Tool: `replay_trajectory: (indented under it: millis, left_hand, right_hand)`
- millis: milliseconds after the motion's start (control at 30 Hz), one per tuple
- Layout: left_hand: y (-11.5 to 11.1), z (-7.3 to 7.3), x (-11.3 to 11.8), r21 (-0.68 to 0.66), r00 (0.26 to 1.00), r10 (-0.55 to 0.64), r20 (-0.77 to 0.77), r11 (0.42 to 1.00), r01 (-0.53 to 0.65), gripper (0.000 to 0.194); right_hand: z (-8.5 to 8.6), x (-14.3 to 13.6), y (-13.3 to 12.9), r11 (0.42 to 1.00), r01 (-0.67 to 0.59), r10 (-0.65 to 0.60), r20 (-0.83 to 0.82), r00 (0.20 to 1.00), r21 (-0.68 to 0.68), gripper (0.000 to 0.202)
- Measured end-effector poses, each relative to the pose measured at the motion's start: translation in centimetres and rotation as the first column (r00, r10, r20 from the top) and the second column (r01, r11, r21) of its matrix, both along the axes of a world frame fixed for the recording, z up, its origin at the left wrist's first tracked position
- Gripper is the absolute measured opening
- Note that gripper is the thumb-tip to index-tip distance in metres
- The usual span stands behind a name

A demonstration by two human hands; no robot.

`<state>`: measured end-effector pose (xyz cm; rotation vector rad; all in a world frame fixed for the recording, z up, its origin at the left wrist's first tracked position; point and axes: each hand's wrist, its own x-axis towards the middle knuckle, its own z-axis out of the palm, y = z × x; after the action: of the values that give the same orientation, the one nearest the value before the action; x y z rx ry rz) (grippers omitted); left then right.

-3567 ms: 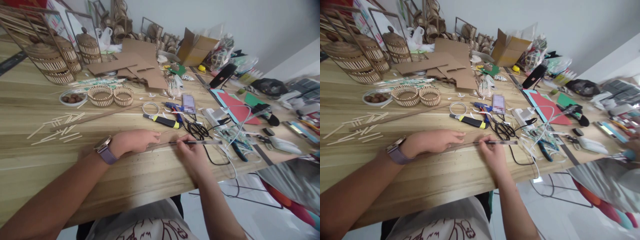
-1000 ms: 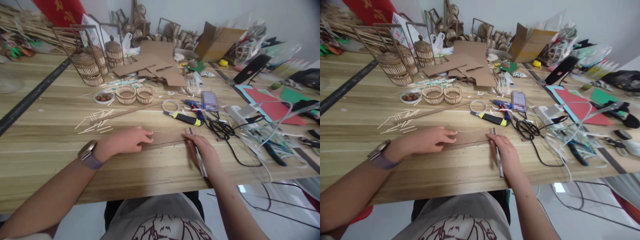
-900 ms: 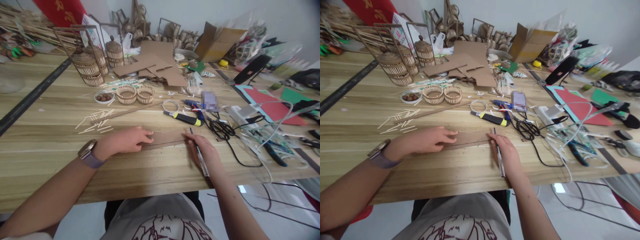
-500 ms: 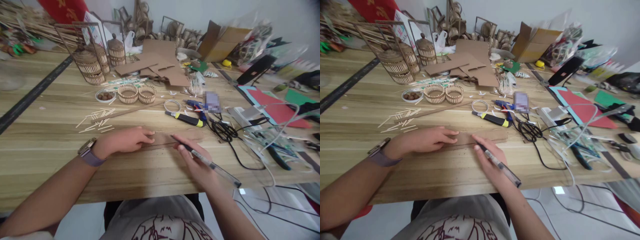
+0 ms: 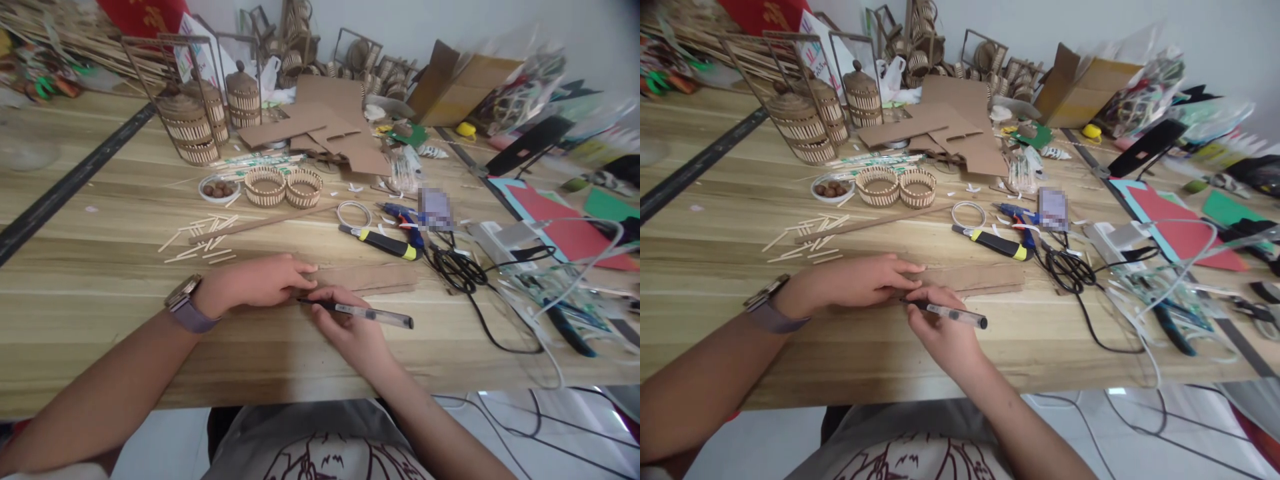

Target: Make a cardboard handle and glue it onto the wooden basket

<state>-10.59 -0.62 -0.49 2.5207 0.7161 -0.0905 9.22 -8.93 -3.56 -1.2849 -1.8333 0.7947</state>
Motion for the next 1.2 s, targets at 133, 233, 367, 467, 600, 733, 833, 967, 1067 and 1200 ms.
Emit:
replay_trajectory:
  millis: [133,233,367,467,600,733,833,967,1067,1200]
  left_hand:
    - [0.0,-0.2,0.0,0.016,1.000,-0.006,0.018,1.000,0.006,0.047]
    - [0.0,-0.3,0.0,0.012,1.000,-0.003,0.017,1.000,0.002,0.048]
    - [0.0,-0.3,0.0,-0.003,1.000,-0.006,-0.001,1.000,0.006,0.053]
    - [-0.1,-0.2,0.0,0.010,1.000,-0.001,-0.025,1.000,0.001,0.057]
    - [-0.2,0.1,0.1,0.013,0.997,0.027,-0.066,1.000,-0.026,0.063]
    - [-0.4,0.6,0.3,0.009,0.997,0.046,-0.068,0.999,-0.045,0.063]
    - [-0.4,0.8,0.2,0.008,0.996,0.040,-0.074,0.999,-0.039,0.062]
    - [-0.4,0.5,0.0,0.006,0.997,0.032,-0.074,0.999,-0.032,0.059]
    - [-0.4,0.1,-0.3,0.017,1.000,0.030,-0.007,0.999,-0.030,0.059]
    - [-0.2,-0.2,-0.8,0.046,0.999,0.021,0.044,0.999,-0.023,0.061]
  right_hand:
    - [-0.1,-0.3,0.2,0.999,0.008,-0.009,0.019,1.000,0.042,0.010]
    - [-0.1,-0.6,0.2,0.997,0.008,-0.010,0.029,1.000,0.070,0.011]
    - [0.0,-0.5,0.5,0.997,0.009,-0.012,0.036,0.999,0.077,0.011]
    - [0.5,0.8,0.7,1.000,0.021,-0.022,0.026,0.999,0.021,0.013]
    - [1.3,5.7,0.8,0.972,0.226,-0.222,0.072,0.972,-0.055,0.015]
    - [1.6,12.0,0.2,0.848,0.530,-0.522,0.182,0.834,0.002,0.017]
    - [1.8,14.2,-0.4,0.784,0.617,-0.620,0.150,0.770,0.073,0.021]
    - [2.0,12.6,0.0,0.943,0.247,-0.308,0.299,0.903,0.224,0.024]
    - [1.6,10.4,1.7,0.977,-0.112,0.016,0.457,0.889,0.184,0.024]
    - [1.0,9.1,4.3,0.959,-0.265,0.169,0.541,0.824,0.105,0.031]
